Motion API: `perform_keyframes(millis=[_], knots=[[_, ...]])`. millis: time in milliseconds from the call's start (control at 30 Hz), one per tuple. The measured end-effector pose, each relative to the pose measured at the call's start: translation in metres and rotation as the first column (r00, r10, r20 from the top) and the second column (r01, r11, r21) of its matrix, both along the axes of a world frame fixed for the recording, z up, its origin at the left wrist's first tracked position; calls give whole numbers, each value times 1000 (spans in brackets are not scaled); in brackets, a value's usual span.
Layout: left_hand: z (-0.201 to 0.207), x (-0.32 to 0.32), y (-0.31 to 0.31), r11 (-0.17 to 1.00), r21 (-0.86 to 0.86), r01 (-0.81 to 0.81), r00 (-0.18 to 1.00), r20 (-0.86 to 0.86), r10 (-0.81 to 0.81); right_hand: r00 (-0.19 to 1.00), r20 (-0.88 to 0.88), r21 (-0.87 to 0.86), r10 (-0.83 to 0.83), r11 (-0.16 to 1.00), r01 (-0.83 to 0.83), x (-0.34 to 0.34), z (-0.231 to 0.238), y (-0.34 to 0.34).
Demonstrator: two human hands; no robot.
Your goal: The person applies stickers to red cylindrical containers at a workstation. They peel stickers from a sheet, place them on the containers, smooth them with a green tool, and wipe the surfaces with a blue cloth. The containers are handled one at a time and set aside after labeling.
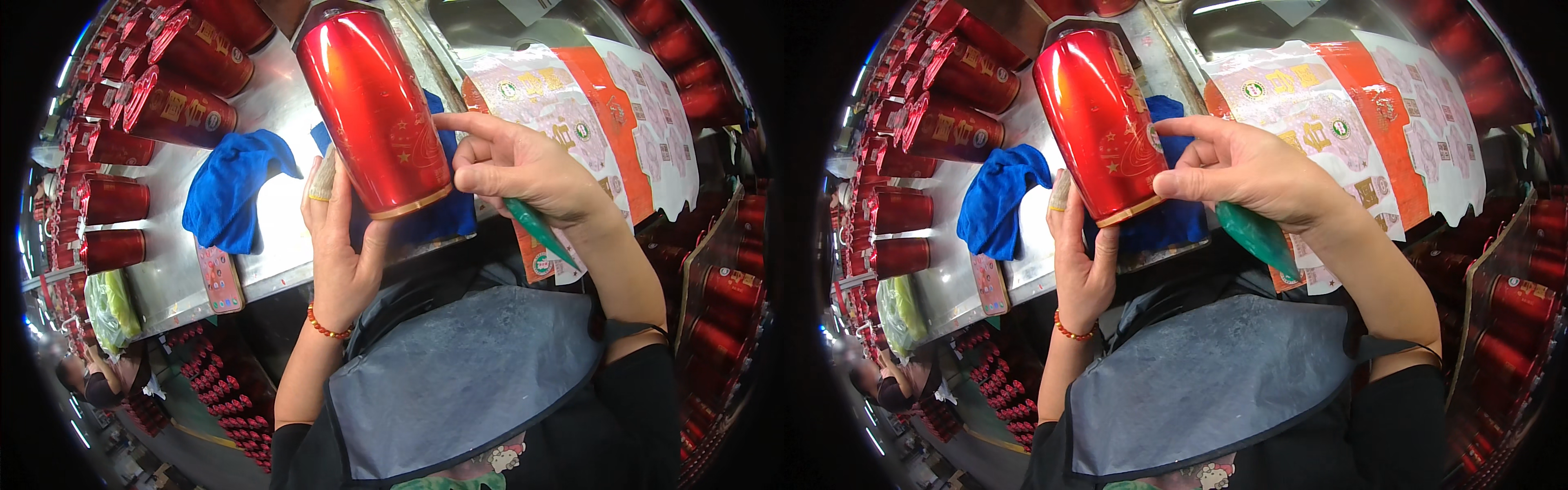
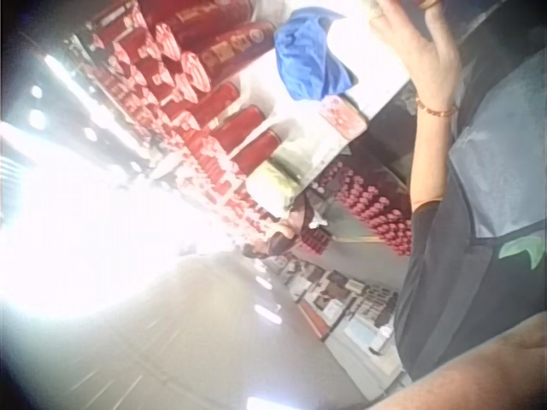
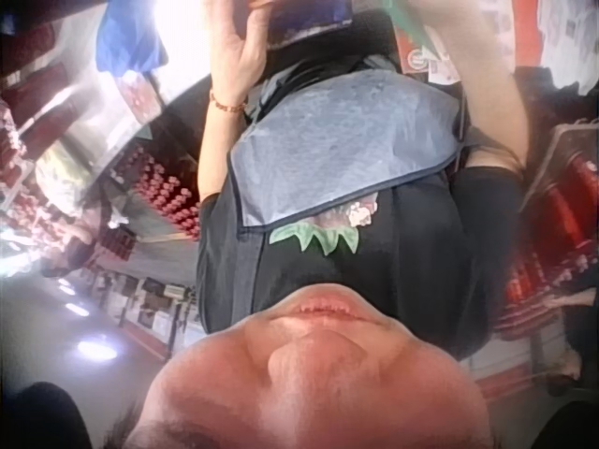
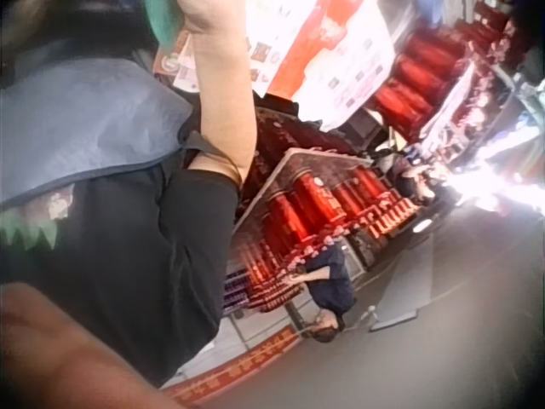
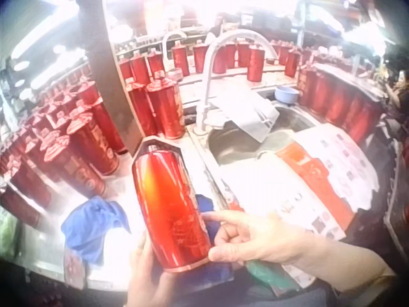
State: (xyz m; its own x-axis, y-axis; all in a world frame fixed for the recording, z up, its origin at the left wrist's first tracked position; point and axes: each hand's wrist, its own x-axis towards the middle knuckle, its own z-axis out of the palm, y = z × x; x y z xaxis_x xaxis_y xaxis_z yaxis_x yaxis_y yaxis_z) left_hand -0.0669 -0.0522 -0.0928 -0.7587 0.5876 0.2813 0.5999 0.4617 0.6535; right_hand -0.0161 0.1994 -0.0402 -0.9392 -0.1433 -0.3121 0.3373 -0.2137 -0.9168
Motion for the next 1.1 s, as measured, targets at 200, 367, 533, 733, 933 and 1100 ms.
perform_keyframes(millis=[200,367,533,733,933,1100], knots=[[4,-2,-1,999,-39,23,999,24,-23,999,-38,87,-25,996,28,0,-1,8],[5,-7,-3,995,-76,58,998,1,-58,999,-26,101,24,995,-21,2,0,-3],[8,-8,-2,993,-91,72,997,18,-71,999,-32,108,36,994,-33,-1,-4,-2],[8,-7,-1,995,-78,67,997,29,-65,999,-18,106,26,994,-24,-1,-6,-1],[6,-8,-2,999,9,41,999,-8,-41,999,26,105,46,993,-48,-3,2,-1],[22,-7,8,997,11,-79,975,-207,79,1000,18,186,4,983,-7,3,6,3]])
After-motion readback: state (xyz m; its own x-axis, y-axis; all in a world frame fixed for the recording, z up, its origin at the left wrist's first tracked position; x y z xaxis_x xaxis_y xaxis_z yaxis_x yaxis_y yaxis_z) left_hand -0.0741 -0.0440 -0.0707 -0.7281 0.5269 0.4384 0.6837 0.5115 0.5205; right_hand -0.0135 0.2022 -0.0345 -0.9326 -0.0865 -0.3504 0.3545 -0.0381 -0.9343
